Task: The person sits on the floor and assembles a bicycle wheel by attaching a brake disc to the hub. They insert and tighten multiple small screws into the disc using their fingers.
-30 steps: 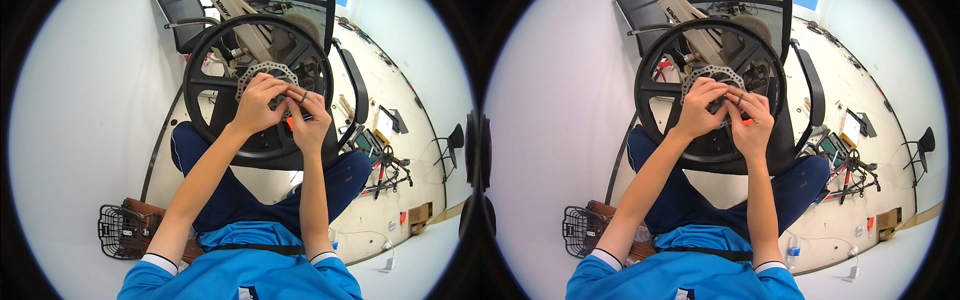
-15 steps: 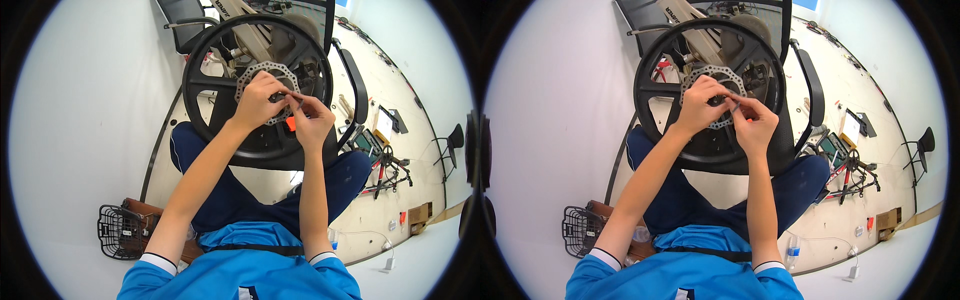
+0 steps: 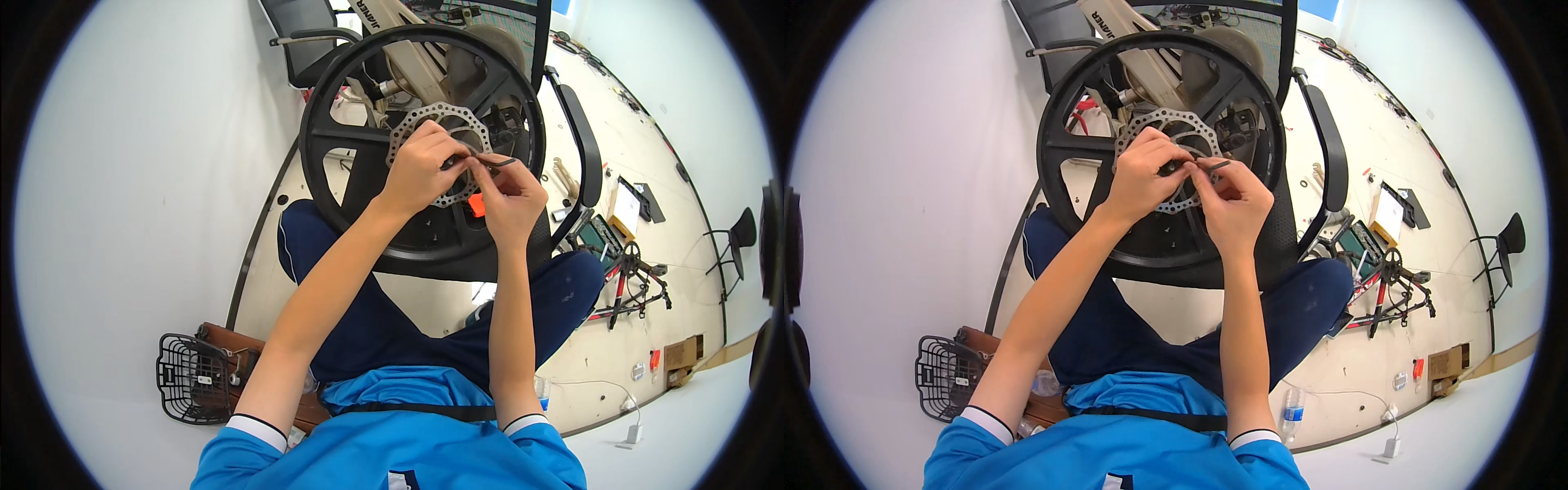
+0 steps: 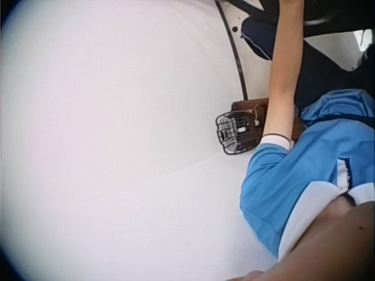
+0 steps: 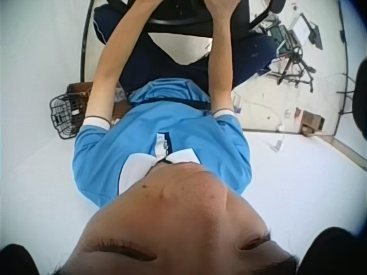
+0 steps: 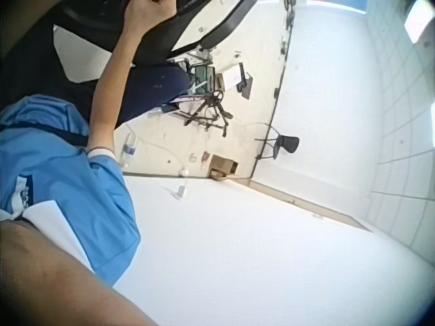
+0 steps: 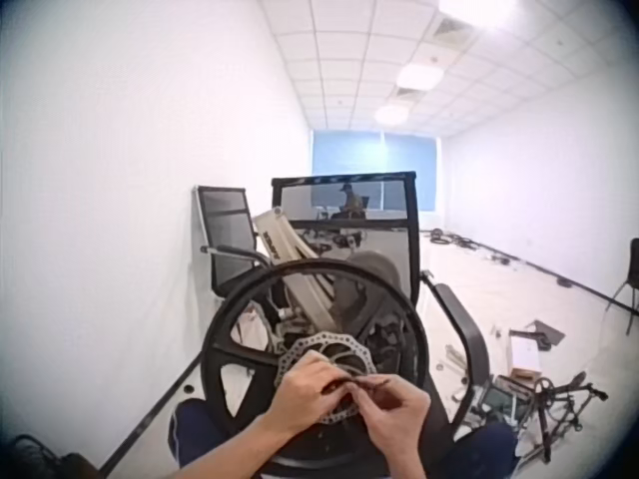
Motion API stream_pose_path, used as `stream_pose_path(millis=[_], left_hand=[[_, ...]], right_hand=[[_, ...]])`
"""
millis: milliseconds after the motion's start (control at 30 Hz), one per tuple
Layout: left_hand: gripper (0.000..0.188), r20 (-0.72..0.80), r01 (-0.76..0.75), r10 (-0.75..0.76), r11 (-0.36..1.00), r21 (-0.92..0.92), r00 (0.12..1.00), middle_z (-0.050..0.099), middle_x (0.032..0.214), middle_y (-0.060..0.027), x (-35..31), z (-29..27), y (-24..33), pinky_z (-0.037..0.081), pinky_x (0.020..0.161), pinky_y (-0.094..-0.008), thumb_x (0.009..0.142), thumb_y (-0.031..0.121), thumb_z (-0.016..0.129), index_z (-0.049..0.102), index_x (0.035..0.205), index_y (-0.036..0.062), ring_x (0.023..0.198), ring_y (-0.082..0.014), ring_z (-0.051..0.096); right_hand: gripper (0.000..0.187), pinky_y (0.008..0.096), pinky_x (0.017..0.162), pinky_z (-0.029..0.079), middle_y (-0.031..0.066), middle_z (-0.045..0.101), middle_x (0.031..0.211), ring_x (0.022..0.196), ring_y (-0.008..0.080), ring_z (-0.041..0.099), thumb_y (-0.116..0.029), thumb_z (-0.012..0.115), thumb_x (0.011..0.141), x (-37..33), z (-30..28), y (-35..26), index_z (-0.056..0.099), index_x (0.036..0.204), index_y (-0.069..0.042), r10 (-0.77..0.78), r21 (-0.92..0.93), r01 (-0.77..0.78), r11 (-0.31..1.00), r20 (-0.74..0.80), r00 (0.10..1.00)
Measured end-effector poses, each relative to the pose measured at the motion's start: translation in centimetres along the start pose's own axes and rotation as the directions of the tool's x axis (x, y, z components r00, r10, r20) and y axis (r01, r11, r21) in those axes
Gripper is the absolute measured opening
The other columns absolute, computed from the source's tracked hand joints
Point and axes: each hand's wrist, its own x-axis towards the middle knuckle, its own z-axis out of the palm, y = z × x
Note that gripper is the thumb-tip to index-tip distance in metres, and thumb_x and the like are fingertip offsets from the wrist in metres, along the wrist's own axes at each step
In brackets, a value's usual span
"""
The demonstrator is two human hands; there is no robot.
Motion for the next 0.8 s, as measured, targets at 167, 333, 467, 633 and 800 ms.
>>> stream_pose_path(millis=[167,333,467,633,800], left_hand=[[0.024,0.069,-0.069,0.057,0.981,0.182,0.996,0.067,0.094,-0.0027,0.3,-1.0,0.3,0.045,0.082,-0.0371,0.069,0.014,0.084,0.076,0.091,0.0093,0.096,-0.0240,0.060],[0.018,0.108,-0.078,0.052,0.965,0.251,0.993,0.065,0.101,-0.0001,-0.1,-1.4,0.4,0.036,0.090,-0.0391,0.070,0.015,0.080,0.077,0.088,0.0118,0.105,-0.0229,0.056],[0.011,0.049,-0.060,0.049,0.963,0.262,0.998,0.064,0.095,0.0036,-0.2,-0.8,-0.1,0.037,0.086,-0.0386,0.069,0.016,0.082,0.075,0.077,0.0121,0.103,-0.0199,0.055],[0.015,0.014,-0.011,0.007,0.950,0.314,1.000,0.063,0.095,0.0030,-0.1,-0.3,-0.1,0.037,0.086,-0.0376,0.066,0.018,0.085,0.074,0.075,0.0123,0.103,-0.0201,0.055],[0.015,0.058,-0.016,-0.001,0.955,0.297,0.998,0.063,0.099,0.0019,-0.4,-0.6,0.5,0.037,0.087,-0.0386,0.068,0.018,0.083,0.074,0.079,0.0126,0.106,-0.0218,0.055]], right_hand=[[0.010,0.0164,0.049,0.036,0.0046,0.073,0.093,0.057,0.0009,0.050,0.003,0.075,0.085,0.0,-0.1,0.4,0.075,0.094,0.002,-0.097,-0.042,0.097,0.994,0.009,0.995],[0.016,0.0171,0.050,0.038,0.0038,0.073,0.096,0.060,0.0021,0.053,0.004,0.072,0.085,0.0,0.1,0.1,0.075,0.100,0.000,-0.083,0.014,0.083,0.996,0.058,0.995],[0.017,0.0170,0.051,0.040,0.0037,0.072,0.093,0.061,0.0029,0.055,0.003,0.074,0.086,0.0,0.6,0.1,0.075,0.102,0.001,-0.113,-0.011,0.114,0.993,0.033,0.993],[0.011,0.0169,0.052,0.043,0.0036,0.072,0.077,0.064,0.0031,0.062,-0.002,0.077,0.088,-0.1,1.6,0.5,0.076,0.098,0.002,0.036,0.122,-0.024,0.992,-0.103,0.994],[0.019,0.0168,0.060,0.049,0.0068,0.075,0.085,0.068,0.0055,0.066,-0.003,0.071,0.093,-0.5,1.7,1.1,0.074,0.111,0.005,0.090,0.163,-0.072,0.984,-0.104,0.991]])
